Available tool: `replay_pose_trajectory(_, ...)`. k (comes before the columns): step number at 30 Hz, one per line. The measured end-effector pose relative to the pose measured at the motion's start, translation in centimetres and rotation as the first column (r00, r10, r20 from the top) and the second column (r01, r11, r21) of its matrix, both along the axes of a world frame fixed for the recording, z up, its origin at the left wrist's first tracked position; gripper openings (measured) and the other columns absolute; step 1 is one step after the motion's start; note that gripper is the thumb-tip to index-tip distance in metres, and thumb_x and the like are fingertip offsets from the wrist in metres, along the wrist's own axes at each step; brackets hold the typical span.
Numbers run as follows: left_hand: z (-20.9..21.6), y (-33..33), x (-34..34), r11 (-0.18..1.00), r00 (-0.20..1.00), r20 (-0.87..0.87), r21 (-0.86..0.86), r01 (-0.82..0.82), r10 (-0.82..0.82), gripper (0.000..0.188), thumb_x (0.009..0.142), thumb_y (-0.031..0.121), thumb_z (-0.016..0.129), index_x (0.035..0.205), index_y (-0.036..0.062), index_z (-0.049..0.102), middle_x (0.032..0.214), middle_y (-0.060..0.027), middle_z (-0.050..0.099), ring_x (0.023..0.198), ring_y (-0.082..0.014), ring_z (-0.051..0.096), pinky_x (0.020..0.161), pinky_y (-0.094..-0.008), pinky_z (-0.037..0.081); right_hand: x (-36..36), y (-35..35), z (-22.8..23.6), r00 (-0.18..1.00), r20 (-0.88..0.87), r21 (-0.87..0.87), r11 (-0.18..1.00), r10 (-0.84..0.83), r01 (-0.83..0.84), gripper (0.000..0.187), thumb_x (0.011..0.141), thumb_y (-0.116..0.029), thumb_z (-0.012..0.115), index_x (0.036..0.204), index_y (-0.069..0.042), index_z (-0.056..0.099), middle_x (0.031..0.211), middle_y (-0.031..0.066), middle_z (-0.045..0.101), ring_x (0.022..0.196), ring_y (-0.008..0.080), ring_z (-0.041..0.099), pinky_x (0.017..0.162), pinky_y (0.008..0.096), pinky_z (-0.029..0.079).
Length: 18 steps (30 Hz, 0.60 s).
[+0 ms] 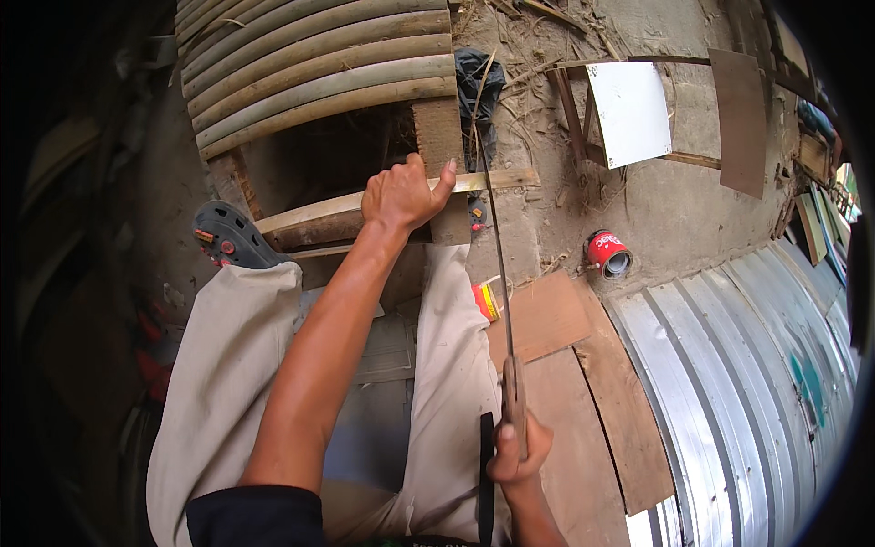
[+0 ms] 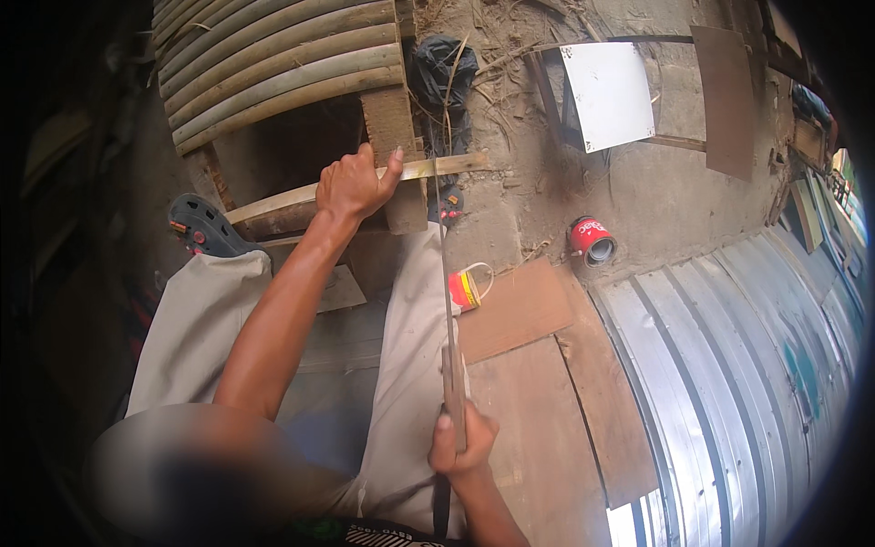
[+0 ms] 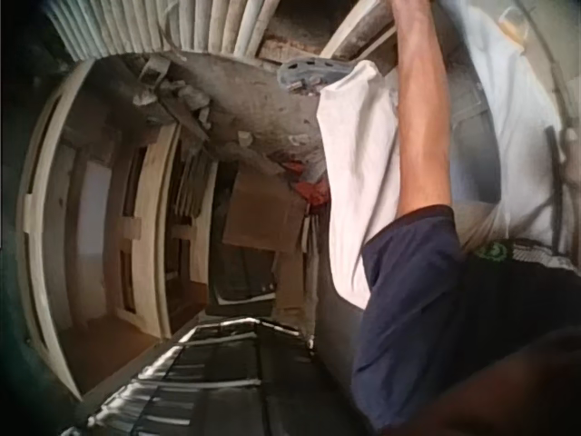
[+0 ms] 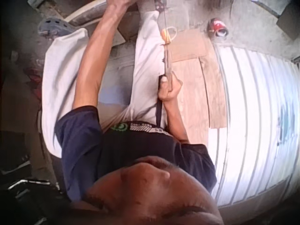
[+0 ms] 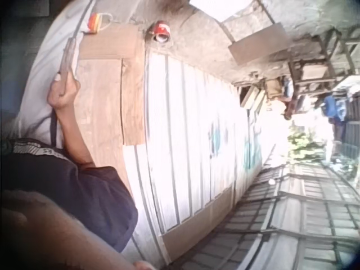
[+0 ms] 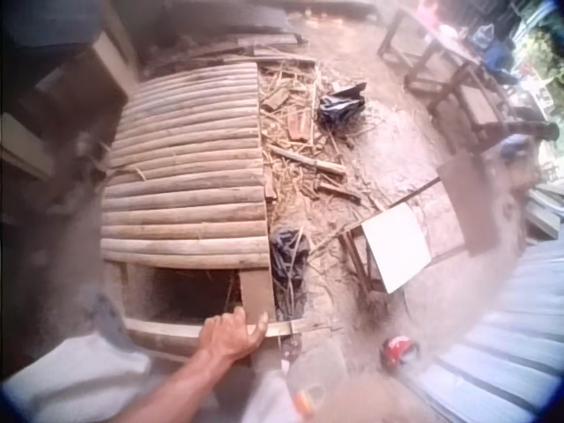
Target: The person cuts bamboo poles with a hand saw and fits them into a wooden frame. They then use a hammer to secure the bamboo pieces in place.
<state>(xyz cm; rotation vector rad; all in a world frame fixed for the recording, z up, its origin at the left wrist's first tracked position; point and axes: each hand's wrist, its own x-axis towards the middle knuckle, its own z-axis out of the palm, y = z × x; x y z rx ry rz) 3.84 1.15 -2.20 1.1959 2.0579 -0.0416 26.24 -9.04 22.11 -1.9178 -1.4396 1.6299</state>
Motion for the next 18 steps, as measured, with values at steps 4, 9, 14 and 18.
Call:
replay_pose_trajectory(4,0.0,0.1,0.2,1.0,1.0,0.003,-0.017,0.011,-0.011,0.071,0.091,0.063,0.042,0.087,-0.0039,0.065,0.077,-0.0298,0.068,0.077,-0.0449,0.07,0.07,-0.0529,0.055,-3.9,6.2,-10.4,1.0,0.019,0.08,0.997,-0.009,0.007,0.019,0.092,-0.013,0.054,0.079,0.001,0.056,0.056,0.0084,0.051,0.049,0.0175,0.048,0.049,0.0346,0.04)
replay_pose_trajectory(9,0.8,0.3,0.0,1.0,1.0,0.016,-0.002,-0.009,0.009,0.069,0.093,0.059,0.04,0.087,-0.0046,0.064,0.075,-0.0311,0.066,0.077,-0.0474,0.068,0.074,-0.0548,0.054,-3.2,3.3,-2.6,0.999,0.013,-0.028,0.999,-0.044,0.044,0.029,0.095,-0.021,0.052,0.076,0.001,0.055,0.056,0.0028,0.049,0.049,0.0106,0.045,0.047,0.0283,0.035)
replay_pose_trajectory(14,0.3,0.2,0.0,1.0,0.999,0.026,-0.005,-0.029,0.029,0.067,0.093,0.059,0.04,0.086,-0.0038,0.064,0.074,-0.0304,0.067,0.076,-0.0472,0.068,0.074,-0.0548,0.054,-0.7,0.6,0.9,0.997,-0.004,-0.062,0.995,-0.078,0.078,0.028,0.093,-0.019,0.053,0.076,0.003,0.055,0.056,0.006,0.051,0.05,0.0118,0.05,0.048,0.0296,0.039)
replay_pose_trajectory(18,0.1,0.3,0.1,1.0,1.0,-0.005,-0.024,-0.013,0.013,0.067,0.091,0.061,0.043,0.086,-0.0024,0.065,0.075,-0.028,0.068,0.075,-0.0441,0.07,0.069,-0.052,0.055,-3.0,5.5,-8.6,0.993,-0.009,-0.083,0.99,-0.117,0.116,0.027,0.095,-0.017,0.053,0.075,0.0,0.054,0.056,0.0065,0.047,0.053,0.011,0.044,0.049,0.0303,0.036)
